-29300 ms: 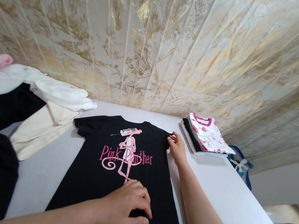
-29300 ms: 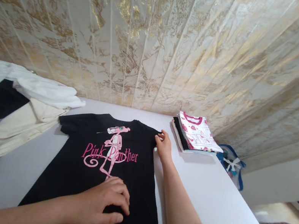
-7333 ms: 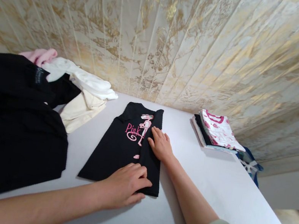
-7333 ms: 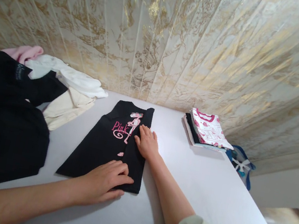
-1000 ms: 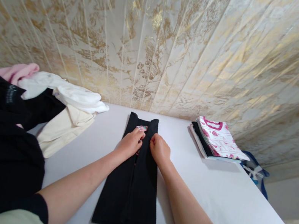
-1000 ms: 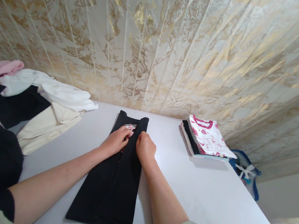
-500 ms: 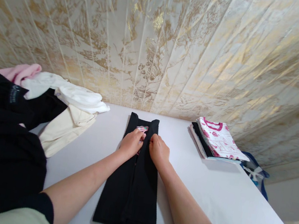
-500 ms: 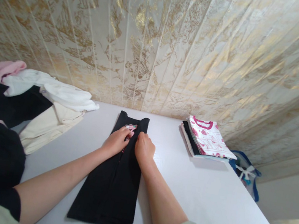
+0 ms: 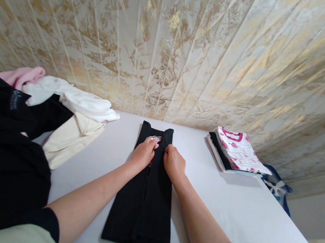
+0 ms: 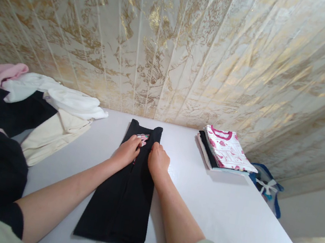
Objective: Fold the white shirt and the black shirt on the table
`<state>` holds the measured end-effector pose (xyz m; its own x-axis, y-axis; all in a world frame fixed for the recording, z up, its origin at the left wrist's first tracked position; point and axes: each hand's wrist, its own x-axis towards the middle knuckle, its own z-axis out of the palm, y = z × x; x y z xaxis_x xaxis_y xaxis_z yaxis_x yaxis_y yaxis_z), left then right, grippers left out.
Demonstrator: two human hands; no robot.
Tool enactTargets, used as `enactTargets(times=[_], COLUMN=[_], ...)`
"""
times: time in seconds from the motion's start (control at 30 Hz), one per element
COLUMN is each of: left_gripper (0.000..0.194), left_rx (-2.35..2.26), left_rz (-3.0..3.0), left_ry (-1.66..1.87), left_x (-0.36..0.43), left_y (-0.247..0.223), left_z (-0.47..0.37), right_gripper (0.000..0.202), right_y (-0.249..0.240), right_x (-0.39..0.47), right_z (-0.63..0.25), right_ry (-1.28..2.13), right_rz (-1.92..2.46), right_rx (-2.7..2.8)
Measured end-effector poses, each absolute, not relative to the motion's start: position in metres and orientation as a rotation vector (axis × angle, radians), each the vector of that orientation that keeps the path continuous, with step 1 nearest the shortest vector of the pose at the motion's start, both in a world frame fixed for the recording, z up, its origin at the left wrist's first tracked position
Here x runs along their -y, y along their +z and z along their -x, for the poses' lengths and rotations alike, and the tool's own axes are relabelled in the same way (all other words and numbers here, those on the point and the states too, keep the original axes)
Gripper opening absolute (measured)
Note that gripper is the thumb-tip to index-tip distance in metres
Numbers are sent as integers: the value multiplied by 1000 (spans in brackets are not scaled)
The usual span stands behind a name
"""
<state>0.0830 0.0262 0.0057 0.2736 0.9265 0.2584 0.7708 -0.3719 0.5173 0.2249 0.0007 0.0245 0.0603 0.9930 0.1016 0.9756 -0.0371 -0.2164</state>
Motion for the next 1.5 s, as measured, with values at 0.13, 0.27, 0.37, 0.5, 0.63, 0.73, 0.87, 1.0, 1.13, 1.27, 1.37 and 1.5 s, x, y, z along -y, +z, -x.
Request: enactTargets(times=[0.13, 0.27, 0.37, 0.5, 0.63, 0.73, 0.87, 1.0, 1.13, 1.27, 1.37, 1.5], left_gripper=[19, 26, 23, 16, 19, 20, 17, 16, 23, 17, 15, 13], left_rx=[-1428, -1504, -1534, -1507, -1501, -1500, -1494, -1517, -1485, -1502, -1485, -1424], left_rz=[-2227, -2219, -2303, -2446, -2507, -2525, -2473, -2419, -2485, -2499, -2494, -2484], left_ry=[848, 912, 823, 601, 490, 479, 604, 649, 565, 500, 561, 734], left_x=[-33, -40, -39, -34, -32, -31, -33, -37, -37, -36, -36, -37], left_y=[1, 1, 6, 15, 20, 20, 14, 9, 11, 14, 13, 8], left_z=[-78, -66, -60, -59, -60, -61, -59, -58, -59, -60, -58, -56], right_gripper=[17, 19, 20, 19, 18, 17, 21, 23, 22, 22, 21, 22], right_y=[28, 21, 16, 15, 15, 13, 12, 9, 6, 7, 6, 4], right_x=[2, 1, -2, -2, -2, -3, -3, -3, -4, -5, -6, -7], right_z=[-221, -219, -220, -222, -223, -223, -220, -216, -215, -215, -215, -216], right_ry=[1, 76, 108, 109, 134, 154, 188, 213, 214, 211, 232, 326], right_rz=[1914, 1824, 1819, 1814, 1804, 1784, 1686, 1672, 1711, 1709, 1693, 1657], right_rx=[2083, 2199, 2201, 2174, 2150, 2130, 2098, 2131, 2149, 2138, 2124, 2025])
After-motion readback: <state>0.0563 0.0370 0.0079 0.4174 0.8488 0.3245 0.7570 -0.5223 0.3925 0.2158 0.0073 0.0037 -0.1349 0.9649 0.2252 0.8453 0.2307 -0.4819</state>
